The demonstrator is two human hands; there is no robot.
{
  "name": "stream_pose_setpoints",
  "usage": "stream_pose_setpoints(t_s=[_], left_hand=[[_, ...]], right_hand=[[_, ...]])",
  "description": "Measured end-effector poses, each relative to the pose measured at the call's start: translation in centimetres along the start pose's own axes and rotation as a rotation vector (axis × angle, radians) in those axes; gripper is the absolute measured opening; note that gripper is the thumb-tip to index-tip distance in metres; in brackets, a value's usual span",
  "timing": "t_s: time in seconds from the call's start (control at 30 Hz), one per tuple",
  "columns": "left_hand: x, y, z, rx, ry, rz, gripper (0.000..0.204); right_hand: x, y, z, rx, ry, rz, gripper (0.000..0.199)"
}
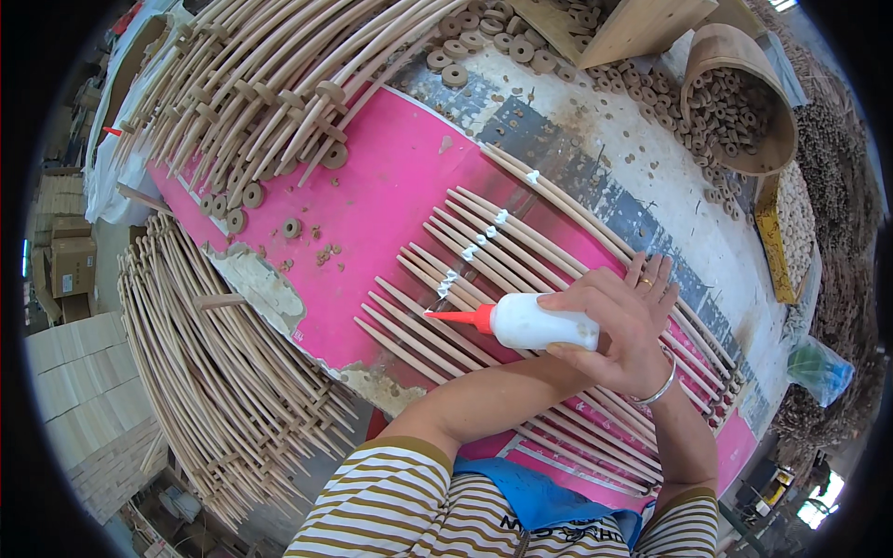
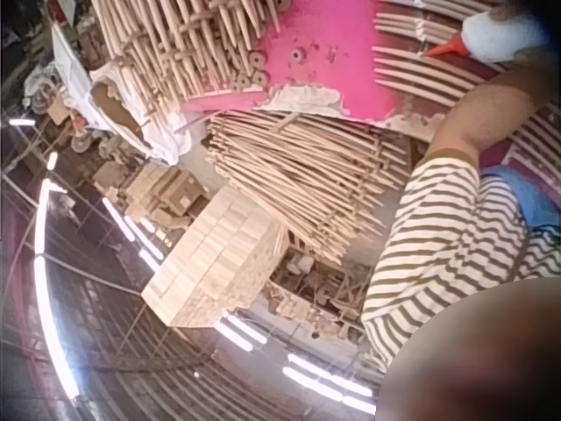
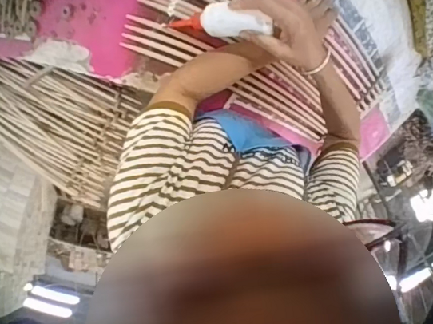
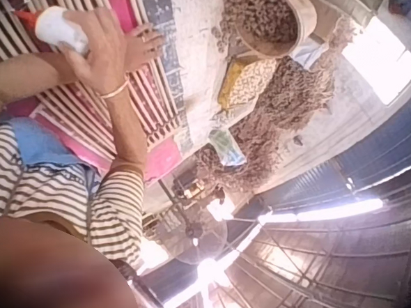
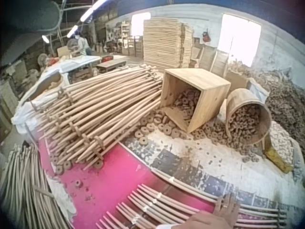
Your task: Assembling wooden racks by applying glue to rods and fitting them into circular spacers and frames.
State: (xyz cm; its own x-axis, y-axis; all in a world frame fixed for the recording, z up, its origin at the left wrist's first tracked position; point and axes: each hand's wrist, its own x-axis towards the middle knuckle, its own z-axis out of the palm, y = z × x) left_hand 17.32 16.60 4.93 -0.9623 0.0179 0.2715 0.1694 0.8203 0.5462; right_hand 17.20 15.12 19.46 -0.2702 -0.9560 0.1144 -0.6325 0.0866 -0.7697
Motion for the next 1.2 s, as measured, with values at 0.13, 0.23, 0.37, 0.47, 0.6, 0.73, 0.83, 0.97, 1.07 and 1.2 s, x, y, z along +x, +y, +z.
stream_pose_setpoints(t_s=[0.13, 0.23, 0.37, 0.47, 0.6, 0.73, 0.83, 0.97, 1.07, 1.2], left_hand=[[0.5, 0.4, 0.0, -0.066, -0.024, 0.014, 0.057], [0.1, 0.2, 0.3, -0.028, -0.025, -0.005, 0.064], [-0.3, 0.2, 0.1, 0.005, 0.014, 0.012, 0.064], [-0.1, 0.2, 0.0, -0.028, 0.037, 0.006, 0.063], [0.0, 0.2, -0.6, -0.038, 0.069, 0.013, 0.061], [0.4, 0.6, -0.3, -0.053, 0.076, 0.030, 0.061], [-0.3, 0.1, -1.0, -0.017, 0.082, 0.003, 0.061], [0.0, 0.2, -0.2, -0.026, 0.127, 0.009, 0.060], [0.0, 0.3, -0.4, -0.039, 0.109, 0.003, 0.060], [0.1, 0.4, -0.9, -0.018, 0.078, -0.025, 0.059]], right_hand=[[0.1, 0.1, 0.2, -0.013, -0.028, 0.022, 0.051], [0.2, 0.1, 0.3, -0.010, -0.034, 0.007, 0.051], [0.1, -0.1, -0.1, -0.014, -0.042, -0.011, 0.050], [0.2, -0.2, 0.0, 0.012, -0.051, -0.017, 0.050], [0.8, -0.5, 0.6, 0.037, -0.065, -0.046, 0.050], [0.5, 0.1, 0.7, 0.024, -0.064, -0.024, 0.050], [1.0, -0.7, 0.9, 0.024, -0.075, -0.043, 0.050], [0.4, 0.0, 0.5, 0.030, -0.058, -0.034, 0.048], [0.9, -0.3, 0.7, 0.038, -0.089, -0.062, 0.047], [1.5, -0.3, 1.4, 0.070, -0.078, -0.080, 0.048]])
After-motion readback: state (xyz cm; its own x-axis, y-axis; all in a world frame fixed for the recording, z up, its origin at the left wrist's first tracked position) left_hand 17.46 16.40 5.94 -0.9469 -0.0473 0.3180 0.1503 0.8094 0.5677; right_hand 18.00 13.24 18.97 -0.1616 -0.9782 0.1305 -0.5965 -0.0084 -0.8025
